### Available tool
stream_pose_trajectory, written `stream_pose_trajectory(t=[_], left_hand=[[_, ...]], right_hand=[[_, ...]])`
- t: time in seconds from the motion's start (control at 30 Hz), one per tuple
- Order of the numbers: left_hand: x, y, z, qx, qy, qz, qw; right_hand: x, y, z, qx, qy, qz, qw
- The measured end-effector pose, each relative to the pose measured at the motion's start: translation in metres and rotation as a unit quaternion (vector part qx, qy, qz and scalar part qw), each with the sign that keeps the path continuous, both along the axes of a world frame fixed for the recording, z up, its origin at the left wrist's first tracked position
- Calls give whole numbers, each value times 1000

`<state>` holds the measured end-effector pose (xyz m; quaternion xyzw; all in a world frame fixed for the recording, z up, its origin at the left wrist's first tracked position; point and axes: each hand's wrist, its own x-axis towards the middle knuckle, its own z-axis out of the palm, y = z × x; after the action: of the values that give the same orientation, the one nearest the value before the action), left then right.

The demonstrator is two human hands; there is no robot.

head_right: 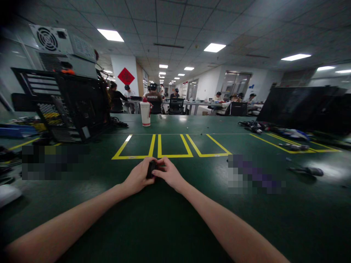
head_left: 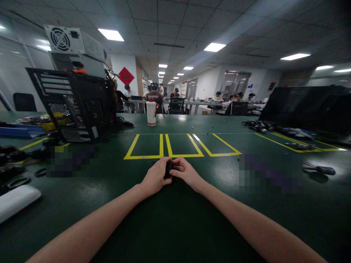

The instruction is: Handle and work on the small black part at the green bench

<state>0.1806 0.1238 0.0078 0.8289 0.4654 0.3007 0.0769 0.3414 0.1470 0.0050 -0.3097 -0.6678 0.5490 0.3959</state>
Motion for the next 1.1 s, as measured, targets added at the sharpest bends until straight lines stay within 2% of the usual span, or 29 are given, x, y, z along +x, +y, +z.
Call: stream_pose_trajectory(t=[0.17, 0.5, 0.7, 0.9, 1.1], left_hand=[[-2, 3, -5, 23, -8, -19, 1000], [-6, 2, -2, 34, 2, -44, 998], [-6, 1, -1, 35, 11, -38, 999], [-6, 6, -4, 48, 21, -34, 998], [-6, 13, -8, 66, 30, -31, 997]], right_hand=[[-1, 1, -2, 16, 21, 15, 1000], [-3, 1, 1, -12, 13, -6, 1000], [-1, -2, 3, -12, 17, 21, 1000], [-5, 0, -1, 45, -4, -33, 998], [-7, 8, -5, 23, -12, -53, 998]])
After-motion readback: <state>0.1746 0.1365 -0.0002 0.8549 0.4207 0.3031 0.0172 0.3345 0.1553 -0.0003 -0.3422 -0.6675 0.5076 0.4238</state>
